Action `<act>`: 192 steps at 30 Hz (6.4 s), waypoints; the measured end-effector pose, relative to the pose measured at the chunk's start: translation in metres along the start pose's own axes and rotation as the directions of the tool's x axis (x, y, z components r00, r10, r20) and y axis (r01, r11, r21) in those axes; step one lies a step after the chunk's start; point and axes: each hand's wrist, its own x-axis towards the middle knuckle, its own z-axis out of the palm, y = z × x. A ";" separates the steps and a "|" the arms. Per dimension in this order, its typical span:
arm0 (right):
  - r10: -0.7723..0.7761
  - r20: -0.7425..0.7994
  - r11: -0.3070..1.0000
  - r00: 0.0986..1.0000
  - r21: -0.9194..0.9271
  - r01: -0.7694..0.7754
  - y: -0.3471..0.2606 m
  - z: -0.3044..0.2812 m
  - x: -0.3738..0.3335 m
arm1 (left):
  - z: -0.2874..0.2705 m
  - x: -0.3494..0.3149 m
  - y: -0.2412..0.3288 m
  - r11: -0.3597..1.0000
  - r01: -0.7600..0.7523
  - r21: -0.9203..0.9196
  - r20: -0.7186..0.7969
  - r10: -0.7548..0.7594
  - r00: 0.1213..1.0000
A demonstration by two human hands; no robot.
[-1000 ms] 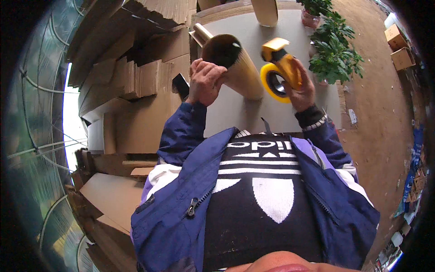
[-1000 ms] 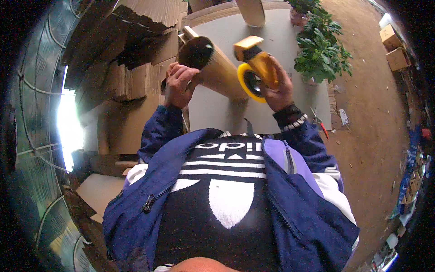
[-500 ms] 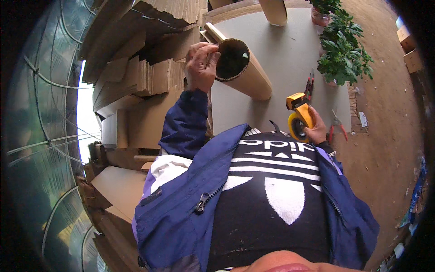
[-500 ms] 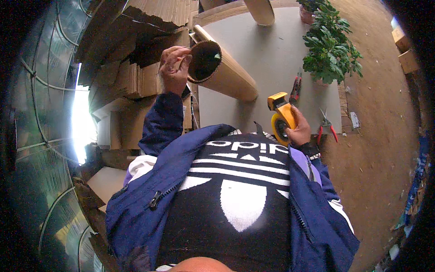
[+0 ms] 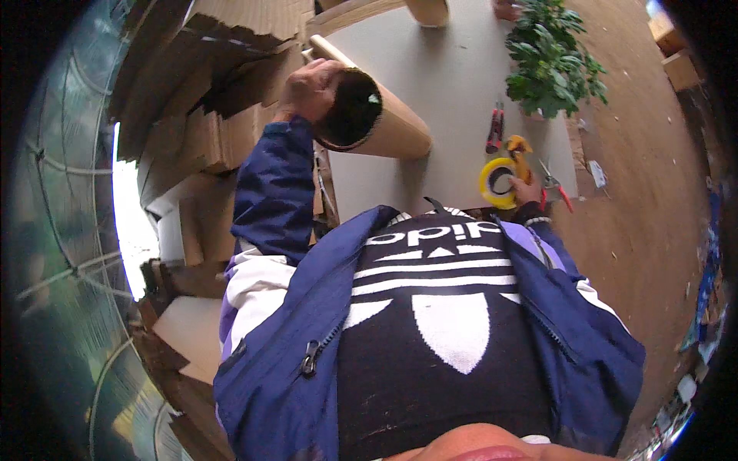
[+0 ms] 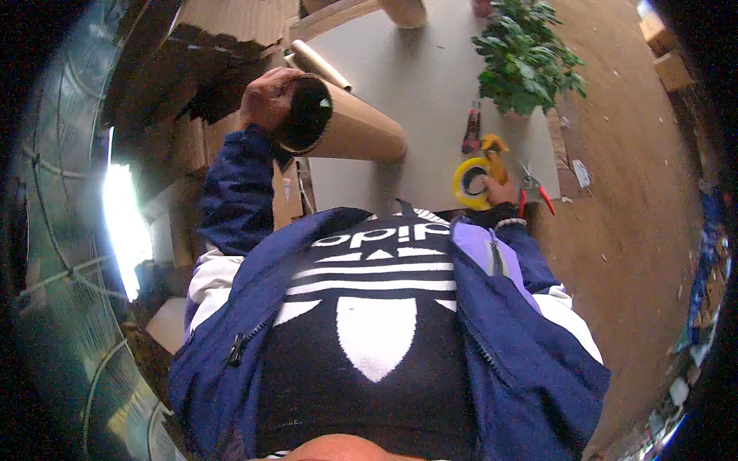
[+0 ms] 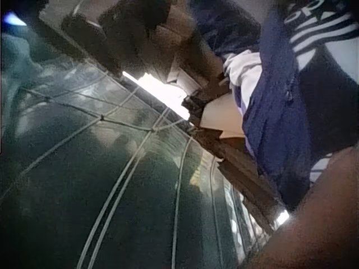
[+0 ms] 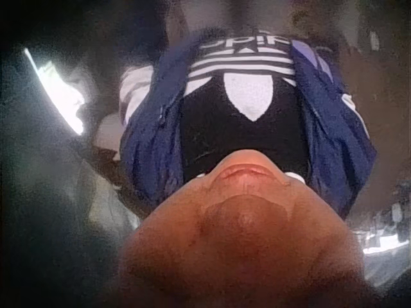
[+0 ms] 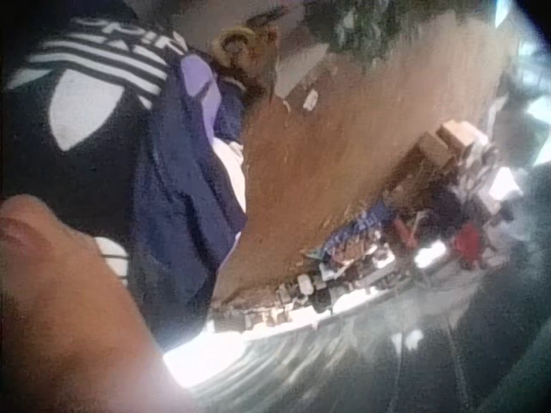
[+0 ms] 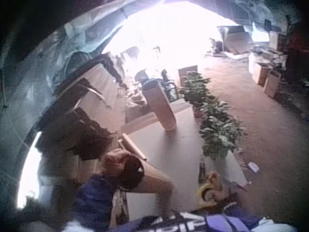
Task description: The person places a potted plant inside a corrugated cardboard tube, then secures the tube with yellow packing tape. They repeat the process with a second tube, wrapping tape around its circumference and cutting the tape with a dispenser.
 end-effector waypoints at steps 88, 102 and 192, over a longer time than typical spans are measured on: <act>-0.600 0.786 -0.298 0.150 -0.393 0.870 -0.372 0.229 -0.126 | 0.003 -0.051 0.013 0.888 0.353 -0.295 0.284 -0.272 0.920; -0.487 0.837 -0.351 0.249 -0.448 0.822 -0.392 0.233 -0.143 | -0.007 -0.054 0.020 0.929 0.247 -0.275 0.268 -0.173 0.948; 0.020 -0.265 0.415 0.964 -0.875 -0.249 -0.051 0.012 0.022 | 0.026 -0.153 0.107 0.899 0.246 -0.364 -0.171 -0.324 0.931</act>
